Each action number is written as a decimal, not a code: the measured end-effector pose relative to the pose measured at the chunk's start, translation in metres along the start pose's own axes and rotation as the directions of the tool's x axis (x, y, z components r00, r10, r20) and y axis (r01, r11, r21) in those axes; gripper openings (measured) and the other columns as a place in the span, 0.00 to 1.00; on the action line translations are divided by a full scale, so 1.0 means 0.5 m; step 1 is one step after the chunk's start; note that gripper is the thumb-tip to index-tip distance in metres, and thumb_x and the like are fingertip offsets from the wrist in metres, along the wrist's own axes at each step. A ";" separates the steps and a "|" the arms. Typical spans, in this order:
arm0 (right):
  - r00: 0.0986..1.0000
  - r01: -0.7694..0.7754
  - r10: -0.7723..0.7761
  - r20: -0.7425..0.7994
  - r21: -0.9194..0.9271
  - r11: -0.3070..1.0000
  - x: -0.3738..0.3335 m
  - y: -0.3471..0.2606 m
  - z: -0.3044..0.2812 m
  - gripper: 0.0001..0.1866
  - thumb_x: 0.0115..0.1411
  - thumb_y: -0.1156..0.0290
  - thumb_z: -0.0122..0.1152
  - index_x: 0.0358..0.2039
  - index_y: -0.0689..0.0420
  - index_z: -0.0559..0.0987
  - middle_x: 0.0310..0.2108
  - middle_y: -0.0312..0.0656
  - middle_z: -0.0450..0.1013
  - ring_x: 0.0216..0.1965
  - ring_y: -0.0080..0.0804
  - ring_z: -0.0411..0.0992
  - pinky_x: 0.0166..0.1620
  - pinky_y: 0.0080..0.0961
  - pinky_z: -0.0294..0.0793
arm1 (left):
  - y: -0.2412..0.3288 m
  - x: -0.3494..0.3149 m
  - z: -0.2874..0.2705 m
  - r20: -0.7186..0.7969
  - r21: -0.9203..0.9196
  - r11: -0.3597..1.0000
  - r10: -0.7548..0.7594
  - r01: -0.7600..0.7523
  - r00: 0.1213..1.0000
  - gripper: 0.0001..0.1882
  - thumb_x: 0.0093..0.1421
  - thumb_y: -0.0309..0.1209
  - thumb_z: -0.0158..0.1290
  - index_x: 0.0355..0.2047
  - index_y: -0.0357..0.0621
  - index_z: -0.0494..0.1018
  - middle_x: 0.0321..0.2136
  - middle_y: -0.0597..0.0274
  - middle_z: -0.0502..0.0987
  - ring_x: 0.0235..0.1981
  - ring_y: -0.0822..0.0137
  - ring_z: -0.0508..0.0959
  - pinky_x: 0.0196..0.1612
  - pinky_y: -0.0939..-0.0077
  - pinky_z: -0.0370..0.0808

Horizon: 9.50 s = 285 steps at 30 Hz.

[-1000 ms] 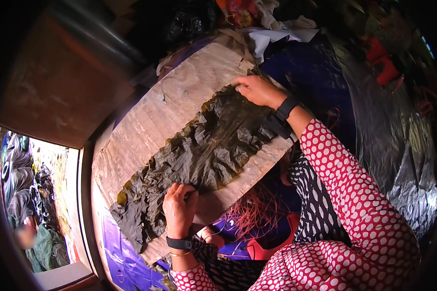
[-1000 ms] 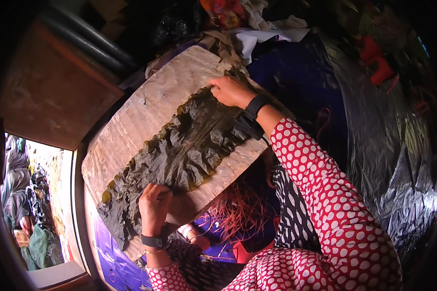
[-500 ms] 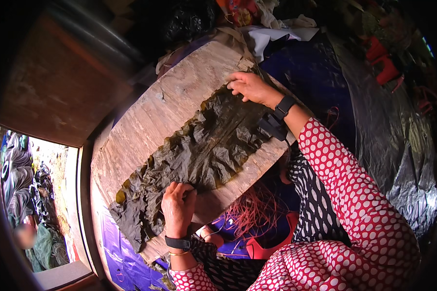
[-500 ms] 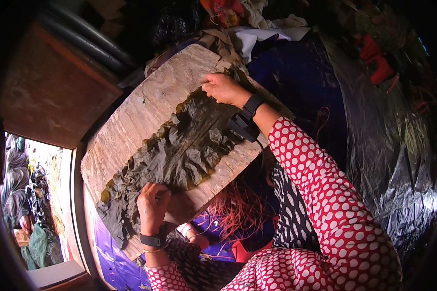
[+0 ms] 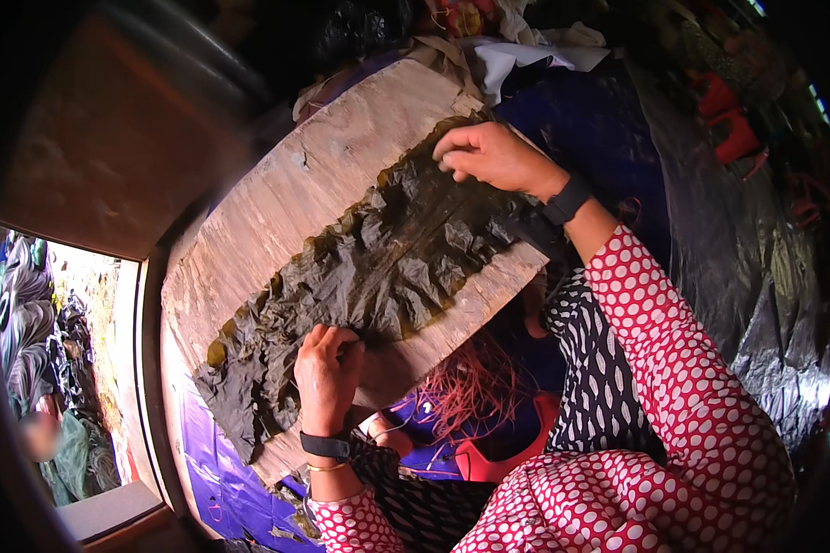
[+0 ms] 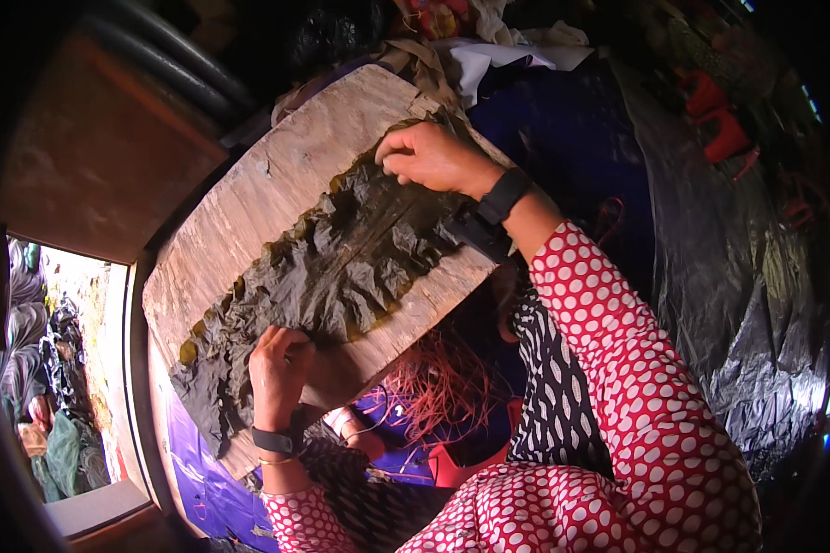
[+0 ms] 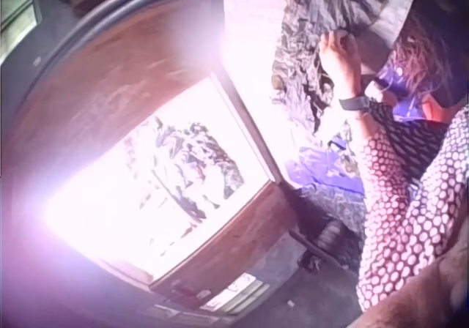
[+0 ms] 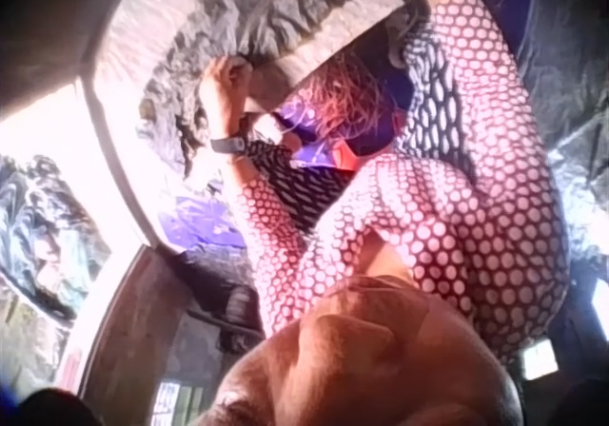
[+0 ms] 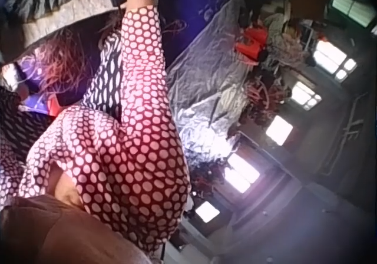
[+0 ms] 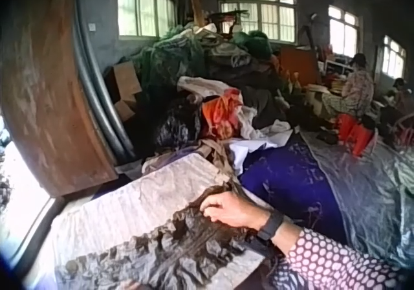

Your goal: Sorting, stacking, and bundling large organic leaves on a wooden board using red string.

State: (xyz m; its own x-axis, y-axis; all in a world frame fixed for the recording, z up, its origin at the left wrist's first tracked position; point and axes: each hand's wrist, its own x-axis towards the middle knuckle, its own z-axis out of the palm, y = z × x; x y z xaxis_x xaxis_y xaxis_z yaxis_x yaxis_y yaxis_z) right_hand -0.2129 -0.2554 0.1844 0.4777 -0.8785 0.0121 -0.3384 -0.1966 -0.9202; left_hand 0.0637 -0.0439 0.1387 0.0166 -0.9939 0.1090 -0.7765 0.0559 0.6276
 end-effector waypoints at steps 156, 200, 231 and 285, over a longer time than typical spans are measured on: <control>0.947 0.321 -0.296 0.125 -0.349 0.880 -0.063 -0.064 0.294 0.22 0.49 0.78 0.61 0.47 0.60 0.71 0.18 0.39 0.60 0.19 0.29 0.61 0.27 0.29 0.65 | -0.416 -0.191 -0.240 -0.376 0.056 0.635 -0.702 0.771 0.605 0.15 0.49 0.37 0.56 0.30 0.36 0.79 0.22 0.52 0.76 0.25 0.60 0.76 0.29 0.67 0.71; 0.972 0.040 -0.158 -0.175 -0.540 0.841 -0.020 -0.008 0.070 0.09 0.54 0.67 0.59 0.31 0.59 0.77 0.25 0.48 0.75 0.28 0.44 0.75 0.33 0.35 0.72 | -0.402 -0.183 -0.253 -0.369 0.019 0.581 -0.752 0.814 0.546 0.17 0.50 0.39 0.55 0.29 0.33 0.77 0.25 0.44 0.79 0.30 0.51 0.80 0.37 0.63 0.73; 0.969 -0.135 0.192 -0.156 0.319 0.938 -0.025 0.053 -0.109 0.07 0.57 0.71 0.58 0.34 0.59 0.77 0.28 0.30 0.71 0.31 0.19 0.69 0.36 0.16 0.68 | -0.378 -0.148 -0.258 -0.360 0.182 0.604 -0.693 0.776 0.624 0.19 0.48 0.38 0.55 0.28 0.30 0.74 0.23 0.40 0.77 0.30 0.47 0.79 0.36 0.59 0.73; 0.975 -0.111 0.003 -0.224 -0.472 0.875 -0.018 0.112 -0.063 0.13 0.58 0.63 0.63 0.28 0.61 0.76 0.16 0.26 0.62 0.20 0.11 0.56 0.23 0.20 0.58 | -0.426 -0.164 -0.245 -0.417 0.136 0.656 -0.642 0.742 0.644 0.17 0.49 0.36 0.58 0.29 0.32 0.74 0.24 0.50 0.77 0.28 0.58 0.77 0.35 0.65 0.72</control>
State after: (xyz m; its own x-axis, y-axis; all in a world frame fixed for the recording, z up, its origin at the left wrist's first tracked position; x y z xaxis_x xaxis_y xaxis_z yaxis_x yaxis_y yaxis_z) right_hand -0.2615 -0.2723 0.1450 0.2831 -0.9542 0.0966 -0.7314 -0.2800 -0.6218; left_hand 0.3051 0.0375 0.0906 0.7715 -0.6362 -0.0114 -0.5829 -0.7138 0.3883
